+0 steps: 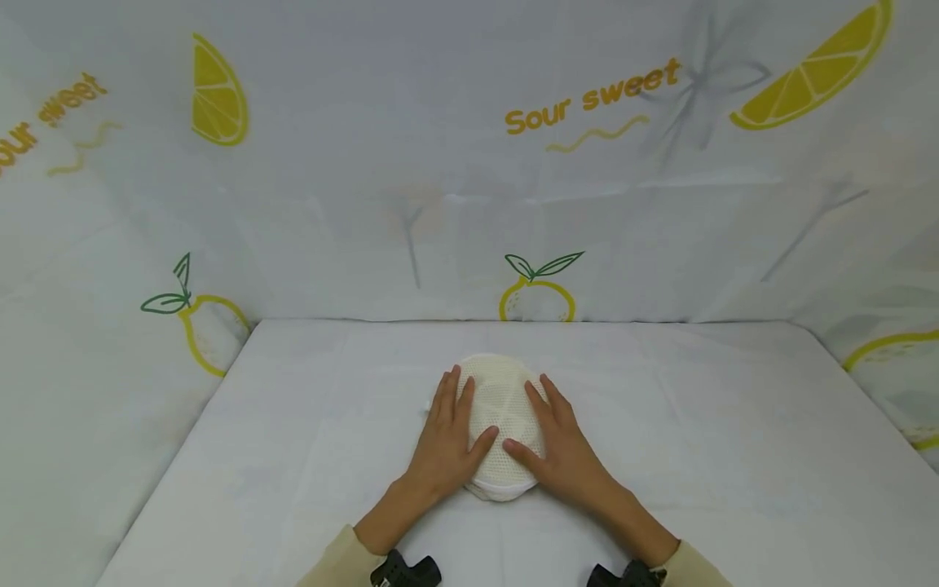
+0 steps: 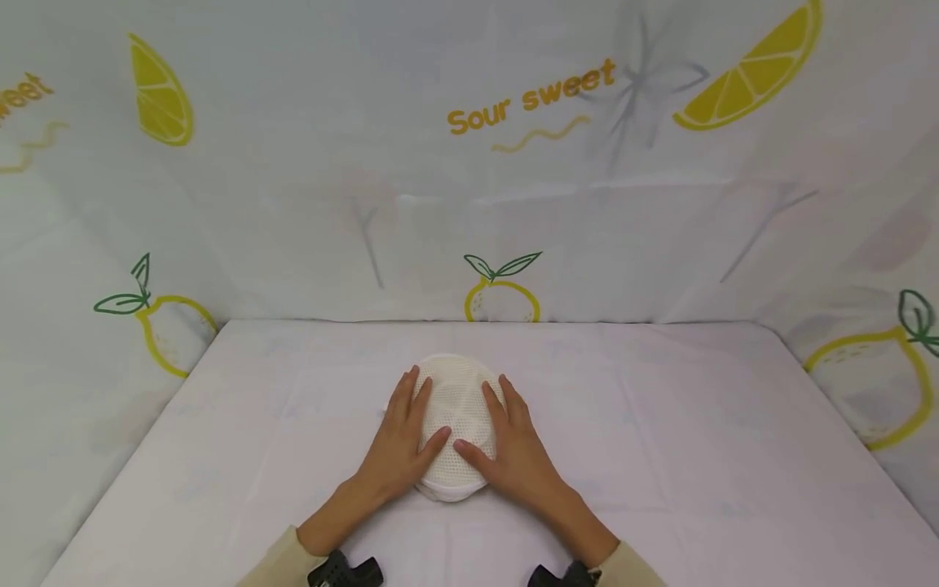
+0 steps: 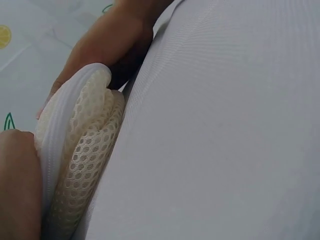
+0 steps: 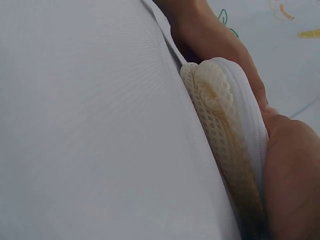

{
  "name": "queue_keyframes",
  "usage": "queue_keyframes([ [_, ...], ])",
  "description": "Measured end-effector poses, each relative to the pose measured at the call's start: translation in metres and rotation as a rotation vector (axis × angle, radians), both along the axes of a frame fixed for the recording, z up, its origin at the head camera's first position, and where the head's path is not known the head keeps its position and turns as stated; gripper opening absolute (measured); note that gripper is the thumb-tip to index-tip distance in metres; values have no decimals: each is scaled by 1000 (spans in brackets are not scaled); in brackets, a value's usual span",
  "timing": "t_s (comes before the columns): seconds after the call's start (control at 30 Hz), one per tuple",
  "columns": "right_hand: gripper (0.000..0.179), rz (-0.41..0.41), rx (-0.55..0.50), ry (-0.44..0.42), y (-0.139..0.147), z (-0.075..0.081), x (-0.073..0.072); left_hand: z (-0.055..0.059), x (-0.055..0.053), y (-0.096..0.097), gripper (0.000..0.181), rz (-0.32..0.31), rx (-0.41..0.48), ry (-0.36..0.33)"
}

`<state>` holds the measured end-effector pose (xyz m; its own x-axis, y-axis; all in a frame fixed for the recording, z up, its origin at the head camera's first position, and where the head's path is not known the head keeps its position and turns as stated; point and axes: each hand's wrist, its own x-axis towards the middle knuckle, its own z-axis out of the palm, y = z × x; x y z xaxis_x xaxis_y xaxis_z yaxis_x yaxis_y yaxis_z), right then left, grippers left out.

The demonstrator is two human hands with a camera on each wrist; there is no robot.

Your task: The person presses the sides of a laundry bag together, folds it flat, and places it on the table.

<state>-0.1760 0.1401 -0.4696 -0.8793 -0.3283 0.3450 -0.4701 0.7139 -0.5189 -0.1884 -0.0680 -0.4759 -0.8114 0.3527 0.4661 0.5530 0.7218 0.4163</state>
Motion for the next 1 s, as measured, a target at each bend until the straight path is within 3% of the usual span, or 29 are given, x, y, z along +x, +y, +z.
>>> queue_keyframes([
  [0.17, 81, 60, 178, 135, -4, -1, 1, 2, 5, -5, 72, 31, -166, 42],
  [0.3, 76, 102, 252, 207, -6, -1, 4, 1, 10, -7, 69, 44, -244, 33],
  [0.4, 75, 111, 275, 192, -4, 0, 4, 1, 8, -6, 66, 48, -289, 15],
  [0.73, 73, 120, 279, 125, -9, 2, -6, 6, -1, -8, 62, 48, -441, 58],
  [1.0, 74, 111, 292, 99, -5, -9, -10, -3, -10, -7, 62, -17, -374, 26],
])
